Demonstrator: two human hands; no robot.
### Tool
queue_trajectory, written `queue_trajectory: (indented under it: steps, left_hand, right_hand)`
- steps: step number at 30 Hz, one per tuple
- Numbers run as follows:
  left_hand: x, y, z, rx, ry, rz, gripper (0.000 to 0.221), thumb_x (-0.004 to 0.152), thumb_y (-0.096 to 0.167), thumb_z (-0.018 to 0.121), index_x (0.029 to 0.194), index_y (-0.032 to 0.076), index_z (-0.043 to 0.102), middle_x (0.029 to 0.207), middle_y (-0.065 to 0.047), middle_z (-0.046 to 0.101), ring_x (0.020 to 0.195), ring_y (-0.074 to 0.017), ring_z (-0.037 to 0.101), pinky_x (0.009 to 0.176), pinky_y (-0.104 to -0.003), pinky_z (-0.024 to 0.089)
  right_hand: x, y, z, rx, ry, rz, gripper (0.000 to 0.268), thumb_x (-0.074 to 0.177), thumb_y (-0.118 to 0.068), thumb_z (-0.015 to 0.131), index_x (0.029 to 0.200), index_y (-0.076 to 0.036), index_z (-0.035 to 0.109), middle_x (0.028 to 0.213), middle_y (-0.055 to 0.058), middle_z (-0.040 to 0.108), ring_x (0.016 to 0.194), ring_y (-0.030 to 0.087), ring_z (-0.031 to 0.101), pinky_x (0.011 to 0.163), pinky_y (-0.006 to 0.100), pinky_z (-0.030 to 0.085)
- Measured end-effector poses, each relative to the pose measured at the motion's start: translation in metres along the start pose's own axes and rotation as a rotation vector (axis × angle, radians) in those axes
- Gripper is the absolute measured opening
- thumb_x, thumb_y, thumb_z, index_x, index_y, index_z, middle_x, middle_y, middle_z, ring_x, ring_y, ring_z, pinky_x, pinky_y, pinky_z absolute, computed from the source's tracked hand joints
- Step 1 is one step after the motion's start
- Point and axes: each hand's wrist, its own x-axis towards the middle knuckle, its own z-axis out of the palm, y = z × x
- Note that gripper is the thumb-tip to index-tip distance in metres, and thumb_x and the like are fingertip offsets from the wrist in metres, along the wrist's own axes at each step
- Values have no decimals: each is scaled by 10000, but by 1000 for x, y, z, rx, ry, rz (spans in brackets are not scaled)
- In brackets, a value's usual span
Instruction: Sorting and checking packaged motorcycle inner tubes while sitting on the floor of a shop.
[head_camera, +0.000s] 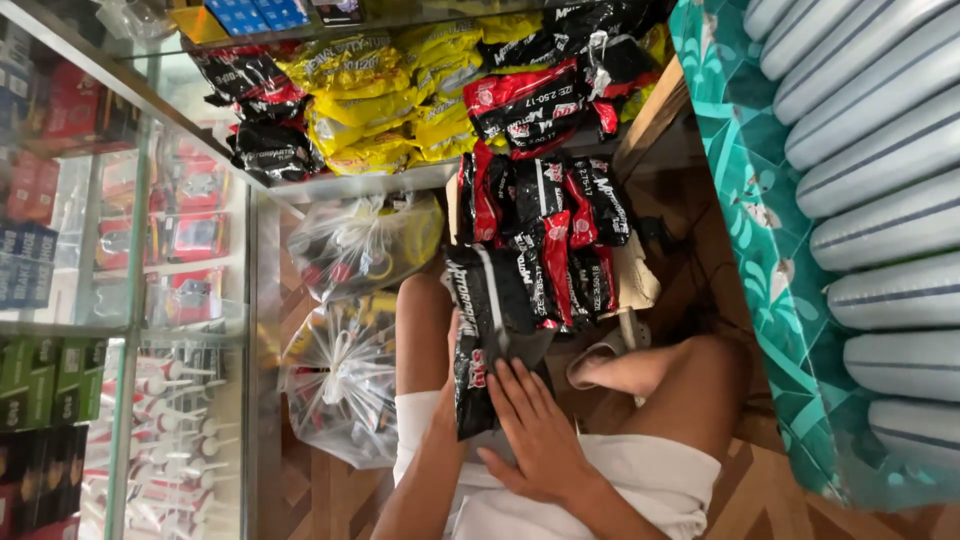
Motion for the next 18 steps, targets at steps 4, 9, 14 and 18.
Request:
queue_trajectory:
  steps: [4, 9, 14, 18]
  left_hand:
    - [-4, -9, -3, 19, -29, 5, 594, 1022, 612, 443, 1158, 98, 709, 1002, -85, 746, 835, -245, 719, 797, -392, 595]
    - [-48, -35, 71, 263, -21, 116, 379, 1044, 378, 504, 1285, 124, 650, 1166, -65, 718, 1026, -204, 710, 941, -378, 582]
    - [-26, -30, 37, -85, -322, -57, 571, 1064, 442, 372, 1350, -12, 567, 1123, -152, 682, 959, -274, 676, 829, -397, 573]
    - [-74, -17, 195, 327, 121, 356, 485, 951, 265, 566, 1415, 172, 463, 1092, -33, 702, 932, -165, 706, 763, -321, 622]
  right_hand:
    - [-5, 16, 10, -1, -20, 96, 950, 958, -505, 592, 1565, 107, 194, 1639, 337, 221, 1541, 492, 179, 1240, 554, 153]
    - [2, 26, -6, 174, 263, 193, 1094, 857, -522, 619, 1576, 136, 122, 1647, 395, 88, 1540, 540, 119, 1237, 580, 121]
    - [9, 12, -17, 253, 317, 167, 975, 816, -353, 715, 1542, 95, 243, 1598, 359, 203, 1489, 520, 237, 1209, 548, 232]
    - [-12, 19, 14, 410, 333, 288, 554, 853, -97, 724, 1362, 16, 536, 1361, 216, 537, 1260, 385, 555, 1075, 416, 448]
